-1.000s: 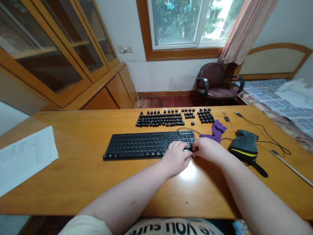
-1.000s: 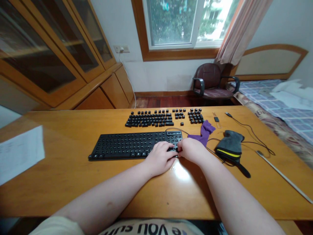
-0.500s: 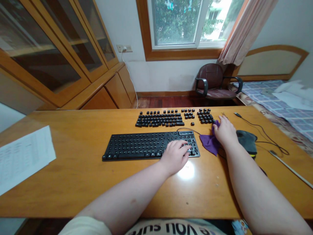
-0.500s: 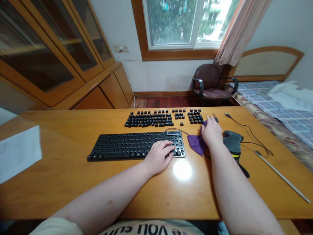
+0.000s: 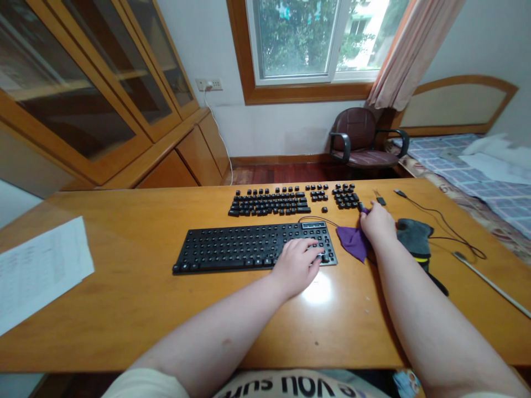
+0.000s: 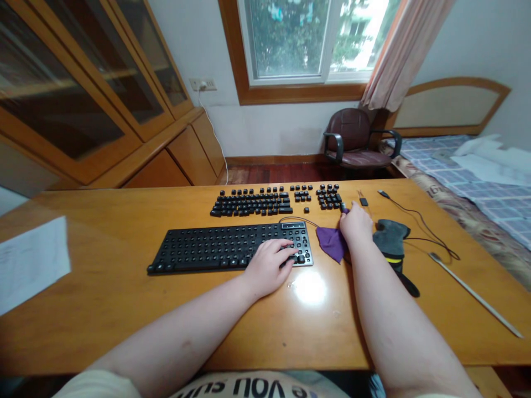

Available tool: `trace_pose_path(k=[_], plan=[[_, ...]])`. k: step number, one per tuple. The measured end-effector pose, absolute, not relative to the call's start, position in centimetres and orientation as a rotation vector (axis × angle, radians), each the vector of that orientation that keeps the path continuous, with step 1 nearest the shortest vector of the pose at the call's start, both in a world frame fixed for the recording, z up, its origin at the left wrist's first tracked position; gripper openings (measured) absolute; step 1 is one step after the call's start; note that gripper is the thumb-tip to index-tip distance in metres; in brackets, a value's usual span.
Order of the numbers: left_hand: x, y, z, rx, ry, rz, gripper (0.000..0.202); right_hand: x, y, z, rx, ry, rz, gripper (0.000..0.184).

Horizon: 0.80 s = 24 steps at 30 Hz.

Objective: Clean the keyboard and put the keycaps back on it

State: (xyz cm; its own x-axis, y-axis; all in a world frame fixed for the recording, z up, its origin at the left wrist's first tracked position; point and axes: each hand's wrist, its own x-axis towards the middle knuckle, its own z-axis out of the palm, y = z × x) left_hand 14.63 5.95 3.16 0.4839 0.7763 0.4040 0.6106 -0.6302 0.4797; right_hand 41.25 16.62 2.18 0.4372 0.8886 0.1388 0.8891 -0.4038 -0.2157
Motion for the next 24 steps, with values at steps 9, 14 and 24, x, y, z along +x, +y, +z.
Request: trace_pose_path(k=[9, 14, 24], plan=[[14.5, 6.0, 3.2, 2.438, 1.187, 0.887, 0.026, 40.7, 15.4, 3.6, -2.429, -1.554, -0.126, 0.043], [14.4, 6.0, 3.3, 2.436, 1.185, 0.883, 0.026, 40.6, 15.5, 3.1, -2.316, -1.768, -0.108, 0.034], [14.4, 5.9, 3.4, 2.436, 1.19, 0.895, 0.026, 41.1, 15.8, 3.4, -2.507, -1.738, -0.003, 0.04]])
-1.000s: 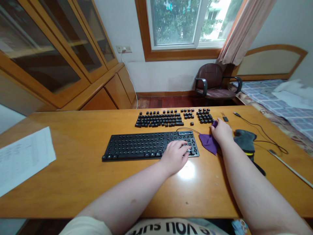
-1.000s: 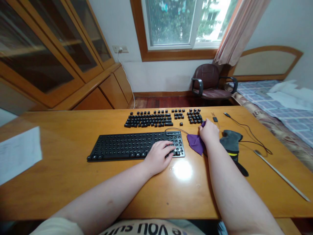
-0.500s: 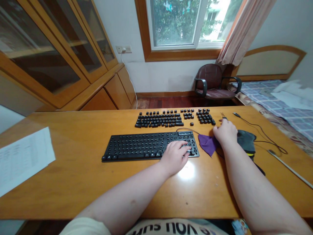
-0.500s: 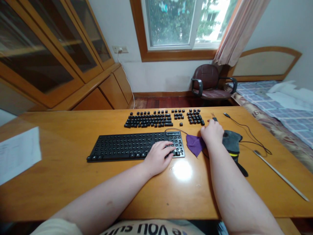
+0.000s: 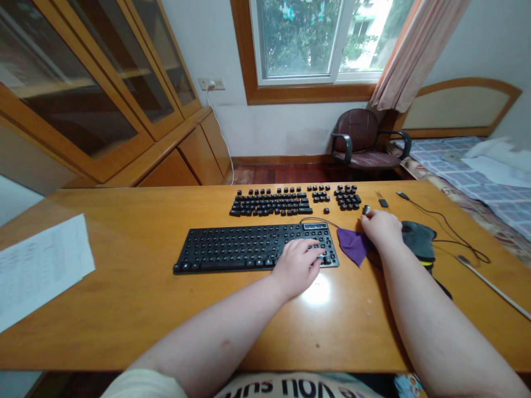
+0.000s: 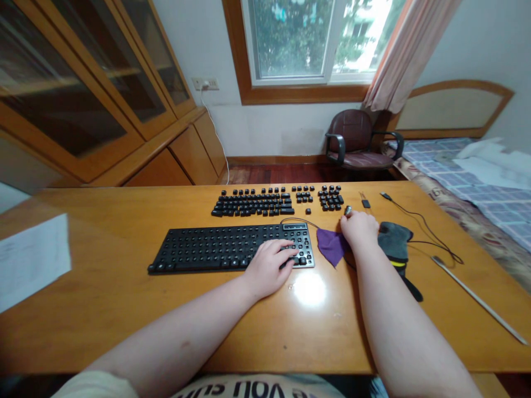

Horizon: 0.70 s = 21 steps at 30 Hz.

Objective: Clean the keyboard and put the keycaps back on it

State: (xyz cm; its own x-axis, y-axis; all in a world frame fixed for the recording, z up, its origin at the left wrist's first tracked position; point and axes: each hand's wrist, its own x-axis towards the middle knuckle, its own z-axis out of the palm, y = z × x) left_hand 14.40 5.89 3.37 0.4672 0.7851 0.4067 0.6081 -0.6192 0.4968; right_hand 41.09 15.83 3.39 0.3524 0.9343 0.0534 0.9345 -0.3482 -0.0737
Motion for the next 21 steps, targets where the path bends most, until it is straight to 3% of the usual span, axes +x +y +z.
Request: trace_pose_path(k=[21], plan=[[14.3, 6.0, 3.4, 2.424, 1.185, 0.922, 0.026, 43.0, 17.0, 4.6, -2.498, -1.645, -0.168, 0.042]])
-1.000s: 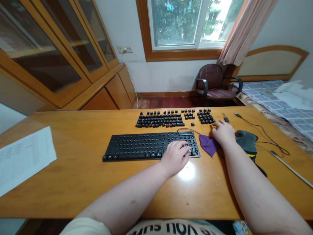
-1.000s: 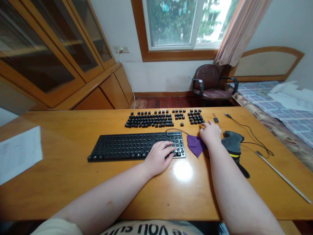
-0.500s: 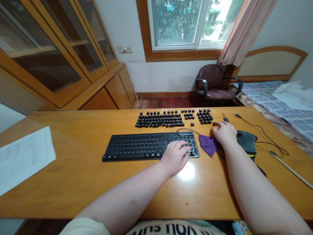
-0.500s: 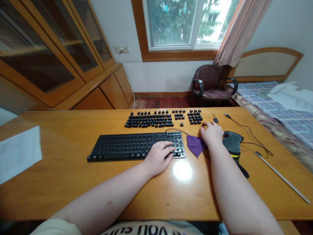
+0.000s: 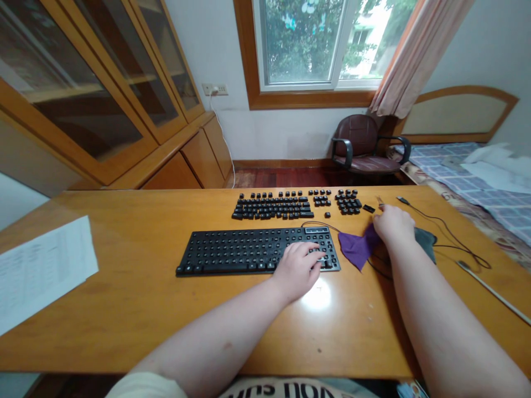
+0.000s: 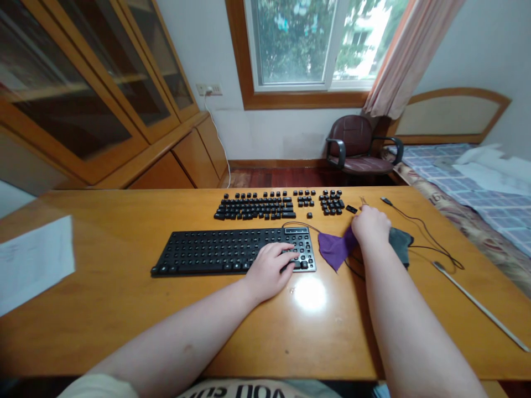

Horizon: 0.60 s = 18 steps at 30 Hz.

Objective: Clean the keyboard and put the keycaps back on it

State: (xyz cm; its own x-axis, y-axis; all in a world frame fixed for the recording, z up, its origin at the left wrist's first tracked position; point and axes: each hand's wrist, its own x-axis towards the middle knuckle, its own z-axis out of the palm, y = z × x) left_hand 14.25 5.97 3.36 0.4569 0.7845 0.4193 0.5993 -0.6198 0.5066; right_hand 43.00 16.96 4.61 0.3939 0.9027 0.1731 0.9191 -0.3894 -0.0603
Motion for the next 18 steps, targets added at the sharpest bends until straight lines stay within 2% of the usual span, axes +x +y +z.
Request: trace_pose_path(k=[6, 13, 16, 18], plan=[[14.2, 5.9, 3.4, 2.425, 1.184, 0.934, 0.026, 43.2, 20.1, 4.0, -2.559, -1.849, -0.068, 0.038], [14.1, 5.9, 3.5, 2.365, 1.132, 1.039, 0.025, 42.7, 19.6, 5.1, -2.581, -1.736, -0.082, 0.032], [14.0, 6.1, 3.4, 2.277, 1.12, 1.131, 0.026, 40.1, 16.7, 7.2, -2.275, -1.7, 0.0, 0.026], [13.9, 6.2, 3.4, 2.186, 1.138, 1.184, 0.029, 37.3, 13.7, 8.1, -1.925, -1.733, 0.2, 0.022]])
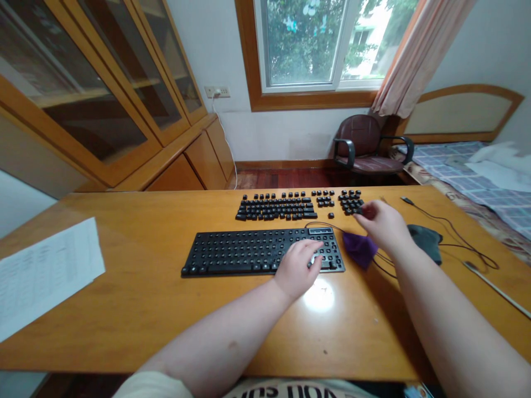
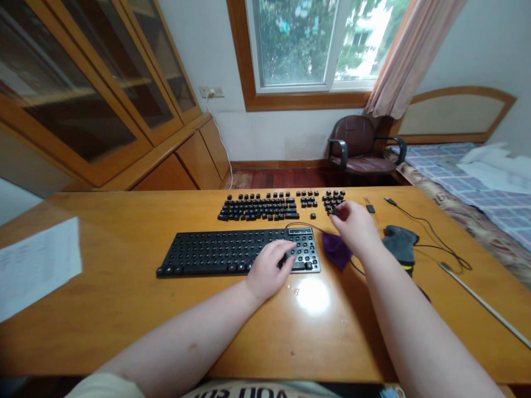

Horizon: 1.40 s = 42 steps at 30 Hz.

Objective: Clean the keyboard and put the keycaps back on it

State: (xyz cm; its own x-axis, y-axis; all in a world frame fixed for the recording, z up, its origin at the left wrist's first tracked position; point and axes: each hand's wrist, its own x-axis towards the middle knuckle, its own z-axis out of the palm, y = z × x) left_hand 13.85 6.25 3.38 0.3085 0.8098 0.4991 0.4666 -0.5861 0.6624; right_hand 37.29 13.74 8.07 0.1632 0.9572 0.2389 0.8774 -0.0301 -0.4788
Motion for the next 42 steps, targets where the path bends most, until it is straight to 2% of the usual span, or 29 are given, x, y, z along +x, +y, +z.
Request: trace_pose_path(k=[2, 5, 7, 11, 17, 19, 22, 26, 28, 30, 34, 37, 39, 42], plan=[[13.7, 6.3, 3.4, 2.057, 1.122, 1.2, 0.036, 34.4, 10.5, 8.1, -1.534, -1.803, 0.388, 0.019], [13.7, 6.2, 3.4, 1.836, 1.033, 1.186, 0.053, 31.4, 6.8, 6.7, -1.167, -1.823, 0.204, 0.012], [13.8, 6.1, 3.3, 1.743, 0.999, 1.187, 0.057, 30.7, 5.8, 5.5, -1.029, -1.888, 0.097, 0.015], [14.3, 5.9, 3.0, 1.609, 1.023, 1.219, 0.044, 30.9, 5.8, 4.3, -0.907, -2.02, -0.051, 0.019], [14.9, 6.3, 2.8, 1.385, 0.971, 1.235, 0.043, 30.6, 6.3, 4.8, -0.939, -2.124, -0.109, 0.014], [14.9, 6.5, 2.8, 1.329, 0.983, 1.283, 0.043, 31.2, 6.8, 5.2, -1.091, -2.118, -0.135, 0.016], [14.6, 6.9, 2.7, 1.361, 1.063, 1.323, 0.042, 33.9, 8.3, 5.9, -1.698, -1.903, -0.169, 0.027], [14.2, 7.1, 2.7, 1.453, 1.112, 1.285, 0.041, 38.5, 10.5, 5.7, -2.451, -1.669, 0.066, 0.038], [14.1, 7.0, 2.8, 1.472, 1.108, 1.269, 0.043, 39.9, 11.2, 5.0, -2.599, -1.663, 0.188, 0.043], [14.1, 7.0, 2.9, 1.488, 1.112, 1.25, 0.045, 40.3, 11.6, 4.4, -2.619, -1.72, 0.267, 0.038], [14.1, 6.9, 2.8, 1.551, 1.136, 1.206, 0.047, 39.4, 11.2, 4.8, -2.52, -1.77, 0.262, 0.014], [14.0, 6.9, 2.8, 1.569, 1.151, 1.19, 0.046, 38.0, 9.8, 6.4, -2.319, -1.594, 0.129, 0.009], [14.0, 6.8, 2.9, 1.548, 1.151, 1.181, 0.045, 36.8, 8.5, 7.2, -2.0, -1.469, 0.123, 0.01], [14.0, 6.7, 3.2, 1.498, 1.132, 1.172, 0.046, 34.5, 6.8, 7.1, -1.425, -1.489, 0.478, 0.011]])
